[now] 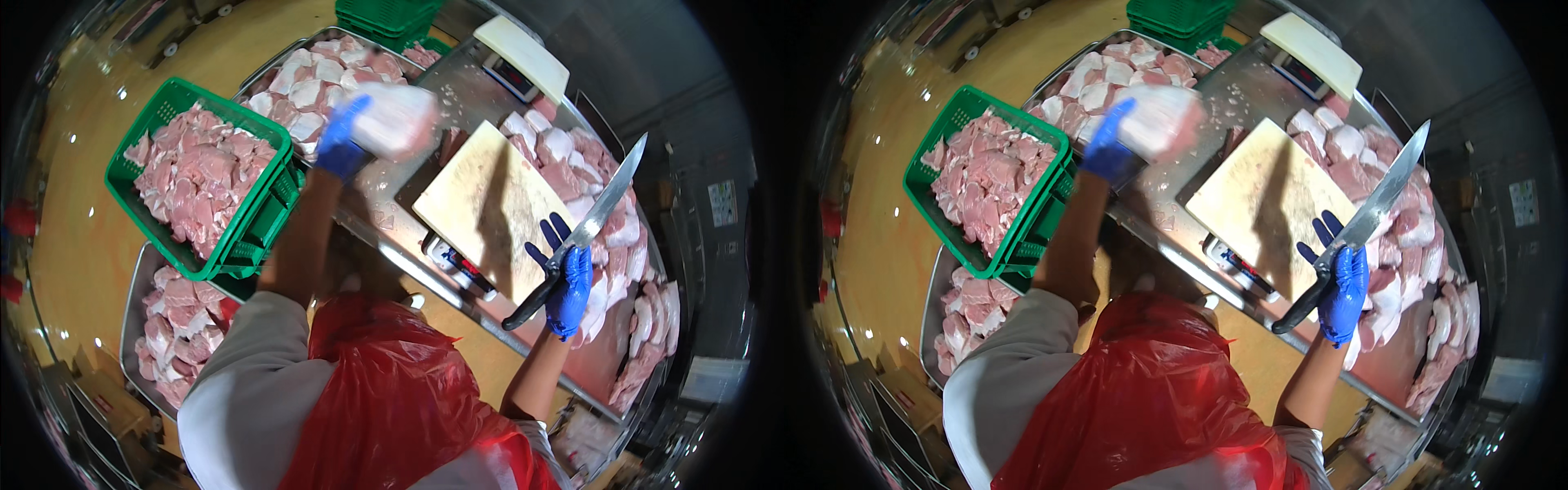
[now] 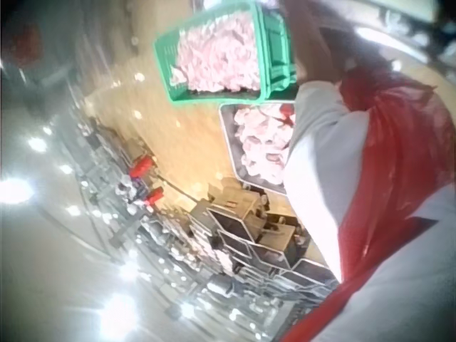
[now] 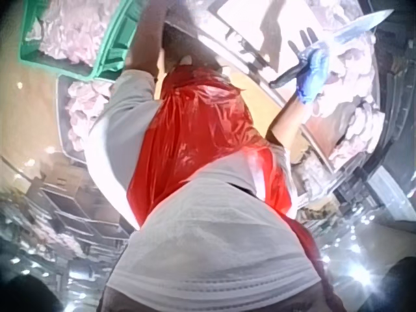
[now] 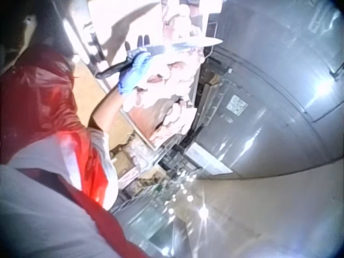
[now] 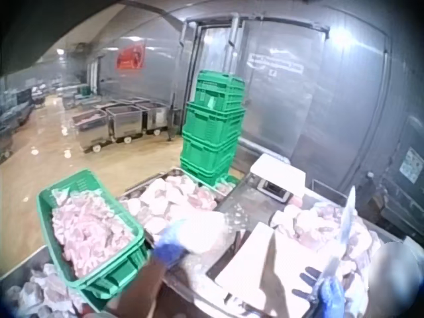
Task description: The person cuts large pieces of raw meat on a cutting board using a knife, separating fat and muscle, and places the cut pieces into a green crate. The task is performed continuously with consistent hand movements and tool use.
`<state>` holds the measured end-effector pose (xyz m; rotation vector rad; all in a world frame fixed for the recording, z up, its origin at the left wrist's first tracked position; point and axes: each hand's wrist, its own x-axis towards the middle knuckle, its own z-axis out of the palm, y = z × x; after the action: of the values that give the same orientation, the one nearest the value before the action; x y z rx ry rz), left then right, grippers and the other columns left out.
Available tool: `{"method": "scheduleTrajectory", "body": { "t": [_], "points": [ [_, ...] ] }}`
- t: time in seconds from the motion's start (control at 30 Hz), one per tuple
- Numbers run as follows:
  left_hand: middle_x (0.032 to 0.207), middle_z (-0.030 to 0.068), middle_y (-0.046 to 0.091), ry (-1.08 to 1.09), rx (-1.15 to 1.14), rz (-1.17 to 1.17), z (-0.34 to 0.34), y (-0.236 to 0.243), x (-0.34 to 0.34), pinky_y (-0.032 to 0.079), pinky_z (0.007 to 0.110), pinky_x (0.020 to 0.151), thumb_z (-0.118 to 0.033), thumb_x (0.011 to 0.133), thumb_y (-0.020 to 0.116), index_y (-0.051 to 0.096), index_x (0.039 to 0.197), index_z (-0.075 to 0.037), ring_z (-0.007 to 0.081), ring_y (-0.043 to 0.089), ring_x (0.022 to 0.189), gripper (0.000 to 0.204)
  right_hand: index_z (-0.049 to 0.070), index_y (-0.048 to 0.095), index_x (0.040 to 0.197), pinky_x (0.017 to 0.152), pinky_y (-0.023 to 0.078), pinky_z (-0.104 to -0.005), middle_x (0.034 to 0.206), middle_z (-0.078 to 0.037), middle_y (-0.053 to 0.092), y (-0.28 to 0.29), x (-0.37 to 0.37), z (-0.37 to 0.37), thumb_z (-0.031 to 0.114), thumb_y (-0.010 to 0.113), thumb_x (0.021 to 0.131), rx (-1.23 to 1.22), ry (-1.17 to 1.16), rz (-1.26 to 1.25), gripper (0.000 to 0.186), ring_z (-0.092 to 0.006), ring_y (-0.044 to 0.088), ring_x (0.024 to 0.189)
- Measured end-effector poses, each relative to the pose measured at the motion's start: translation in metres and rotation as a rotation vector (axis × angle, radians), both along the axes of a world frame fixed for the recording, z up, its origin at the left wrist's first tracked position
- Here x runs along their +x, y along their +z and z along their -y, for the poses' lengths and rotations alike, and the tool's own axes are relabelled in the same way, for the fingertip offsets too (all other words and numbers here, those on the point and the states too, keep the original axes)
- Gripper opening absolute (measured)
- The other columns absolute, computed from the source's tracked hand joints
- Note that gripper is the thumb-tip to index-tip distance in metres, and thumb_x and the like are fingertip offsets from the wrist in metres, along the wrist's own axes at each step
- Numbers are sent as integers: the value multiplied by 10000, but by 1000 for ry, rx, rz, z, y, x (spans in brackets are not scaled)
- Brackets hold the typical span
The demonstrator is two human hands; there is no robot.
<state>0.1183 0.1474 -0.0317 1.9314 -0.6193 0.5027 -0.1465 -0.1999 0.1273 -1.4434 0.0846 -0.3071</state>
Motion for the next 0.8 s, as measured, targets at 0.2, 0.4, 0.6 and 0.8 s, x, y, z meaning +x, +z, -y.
{"method": "scheduleTrajectory", "body": {
  "t": [0.2,0.4,0.6,0.8],
  "points": [
    [1180,195,650,363,-160,-74,-2,-28,18,476,398,985,-165,910,686,604,1250,53,297,621,1066,412,5,473,1327,864,586,-481,1231,-233,620,-76,-105,44,293,476,1063,122,-381,-227,391,-347,646,1107],
    [1160,113,689,46,-237,-199,86,5,2,519,303,900,-46,964,627,651,1207,41,175,639,1025,260,56,525,1122,590,556,-352,861,-130,653,-136,-192,94,333,522,1048,218,-757,-291,287,-225,659,674],
    [1130,115,685,-439,-2,-79,295,89,-127,516,325,916,-52,937,645,650,1188,41,195,640,1039,267,74,501,1099,481,510,-310,758,-88,599,-185,-274,143,330,505,1060,358,-1086,-222,259,-190,614,581],
    [1146,248,649,-1165,237,63,508,4,-276,544,420,864,-146,881,693,541,1326,43,349,654,1041,507,59,524,1061,472,499,-297,747,-77,589,-232,-342,167,278,492,1066,444,-1220,-186,221,-169,598,562]
  ]
}}
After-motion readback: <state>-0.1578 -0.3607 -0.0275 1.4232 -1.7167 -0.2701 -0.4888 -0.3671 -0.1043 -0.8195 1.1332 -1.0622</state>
